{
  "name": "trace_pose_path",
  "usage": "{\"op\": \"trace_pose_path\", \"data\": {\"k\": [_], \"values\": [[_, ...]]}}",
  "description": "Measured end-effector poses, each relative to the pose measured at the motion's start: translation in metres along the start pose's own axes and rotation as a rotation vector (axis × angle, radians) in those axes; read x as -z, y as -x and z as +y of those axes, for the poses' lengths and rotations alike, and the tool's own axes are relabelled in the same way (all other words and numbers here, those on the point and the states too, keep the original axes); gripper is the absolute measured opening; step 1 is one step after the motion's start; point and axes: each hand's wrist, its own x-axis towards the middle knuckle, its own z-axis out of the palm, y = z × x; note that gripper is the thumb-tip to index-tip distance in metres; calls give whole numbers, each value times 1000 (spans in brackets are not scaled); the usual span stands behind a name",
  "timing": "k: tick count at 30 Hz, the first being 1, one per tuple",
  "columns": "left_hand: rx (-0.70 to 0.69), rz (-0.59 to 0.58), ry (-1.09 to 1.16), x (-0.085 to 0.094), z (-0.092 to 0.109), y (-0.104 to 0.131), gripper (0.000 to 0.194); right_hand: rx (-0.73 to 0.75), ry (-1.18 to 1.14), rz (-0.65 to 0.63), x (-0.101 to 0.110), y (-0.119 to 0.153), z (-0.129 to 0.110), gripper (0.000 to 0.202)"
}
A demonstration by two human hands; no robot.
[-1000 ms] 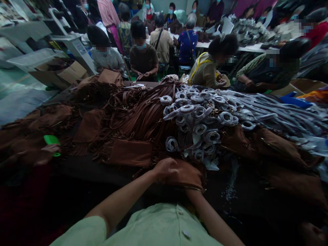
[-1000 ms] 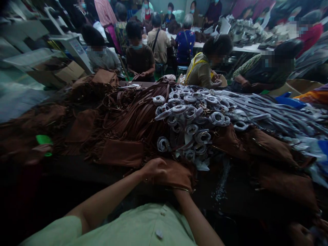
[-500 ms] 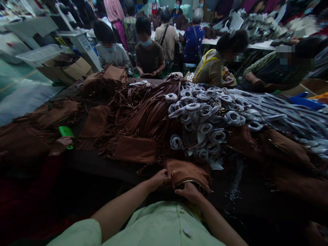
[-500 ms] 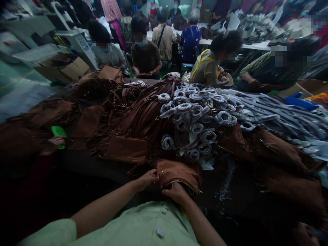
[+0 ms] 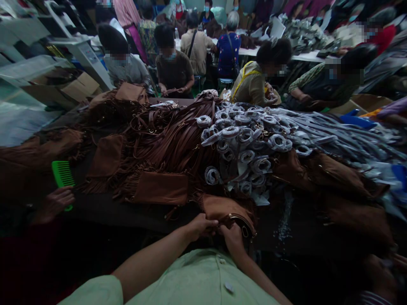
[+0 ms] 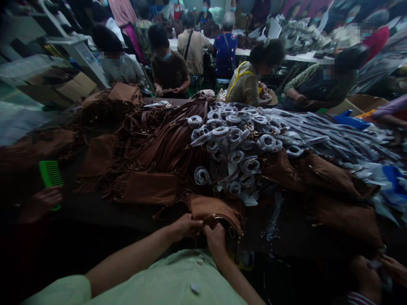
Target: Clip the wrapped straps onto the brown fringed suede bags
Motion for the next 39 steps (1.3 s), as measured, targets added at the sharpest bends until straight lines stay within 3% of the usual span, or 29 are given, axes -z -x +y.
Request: {"op": "trace_pose_path", "data": {"k": [4,7,9,14,17,20,23,26,28,29,31,33,36,39], "values": [[7,49,-9,-10,-1,-6,39,44,-127,11,5,4,-9,36],[-24,67,-2,-14,-2,-10,38,61,-118,-55,14,4,-15,35],[-37,87,-7,-14,2,-10,39,57,-70,-18,23,3,-10,35],[-38,184,-43,7,21,-6,41,5,24,266,70,0,32,41],[1,159,-49,24,25,-5,41,-36,103,438,106,-3,61,44],[21,81,-49,33,24,-4,41,-62,128,466,133,-10,81,46],[10,67,-40,29,25,-2,37,-106,118,434,150,-18,85,46],[50,58,9,10,30,3,33,-7,304,465,151,-17,64,51],[85,26,54,-11,35,5,29,206,500,455,141,-11,37,61],[93,4,74,-24,37,5,27,352,569,365,133,-9,21,63],[79,-35,102,-50,45,4,24,561,669,58,116,-7,-8,62],[39,-60,123,-73,58,1,23,596,723,-29,109,-15,-34,50],[-9,-139,140,-96,89,1,28,542,701,-84,129,-42,-67,33],[-111,-246,173,-107,127,5,39,531,472,-204,183,-76,-101,29]]}}
